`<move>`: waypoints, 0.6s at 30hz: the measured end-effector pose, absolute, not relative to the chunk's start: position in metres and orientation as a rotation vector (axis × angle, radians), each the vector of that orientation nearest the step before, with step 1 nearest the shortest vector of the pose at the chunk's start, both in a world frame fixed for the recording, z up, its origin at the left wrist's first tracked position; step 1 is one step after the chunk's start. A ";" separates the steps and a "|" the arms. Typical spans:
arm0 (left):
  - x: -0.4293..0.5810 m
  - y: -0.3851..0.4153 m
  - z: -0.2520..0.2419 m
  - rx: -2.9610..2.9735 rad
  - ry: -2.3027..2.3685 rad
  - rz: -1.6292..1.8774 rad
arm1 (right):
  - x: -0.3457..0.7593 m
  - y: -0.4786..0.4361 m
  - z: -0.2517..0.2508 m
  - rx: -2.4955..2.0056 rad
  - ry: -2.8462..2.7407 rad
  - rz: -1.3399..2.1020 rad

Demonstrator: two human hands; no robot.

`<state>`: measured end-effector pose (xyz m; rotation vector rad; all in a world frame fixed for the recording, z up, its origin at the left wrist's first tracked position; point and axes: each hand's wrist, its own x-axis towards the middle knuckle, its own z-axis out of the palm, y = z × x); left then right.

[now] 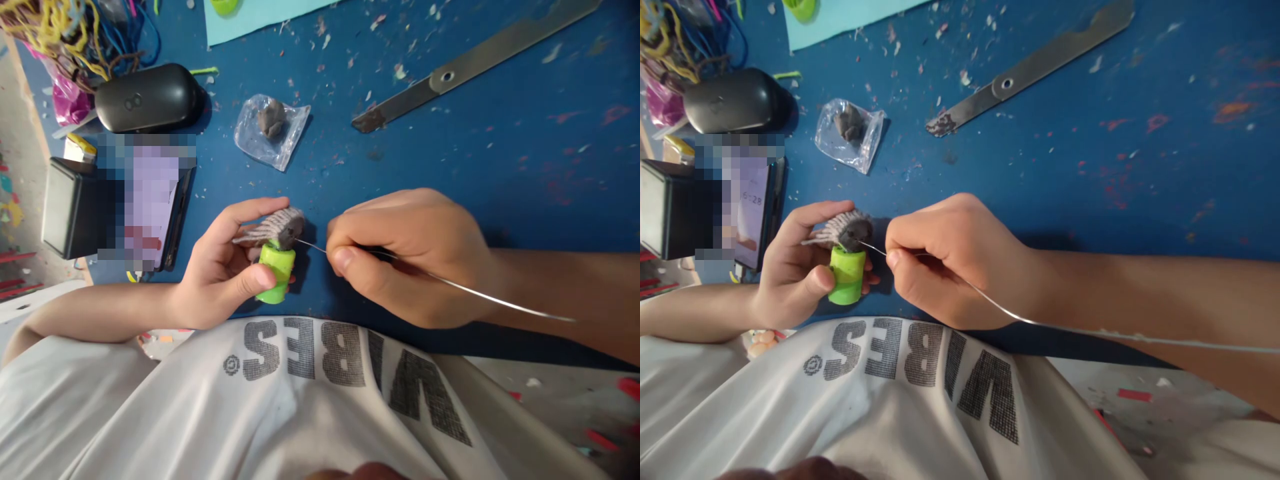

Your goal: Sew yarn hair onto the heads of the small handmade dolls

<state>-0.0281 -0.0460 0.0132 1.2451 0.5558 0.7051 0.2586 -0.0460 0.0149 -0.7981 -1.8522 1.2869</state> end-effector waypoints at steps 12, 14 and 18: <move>-0.029 -0.054 0.021 1.210 0.749 0.652 | 0.265 -0.042 0.021 -0.806 -1.981 1.266; -0.030 -0.056 0.018 1.192 0.760 0.658 | 0.265 -0.042 0.021 -0.810 -1.990 1.253; -0.032 -0.056 0.012 1.177 0.727 0.692 | 0.264 -0.042 0.021 -0.812 -2.015 1.237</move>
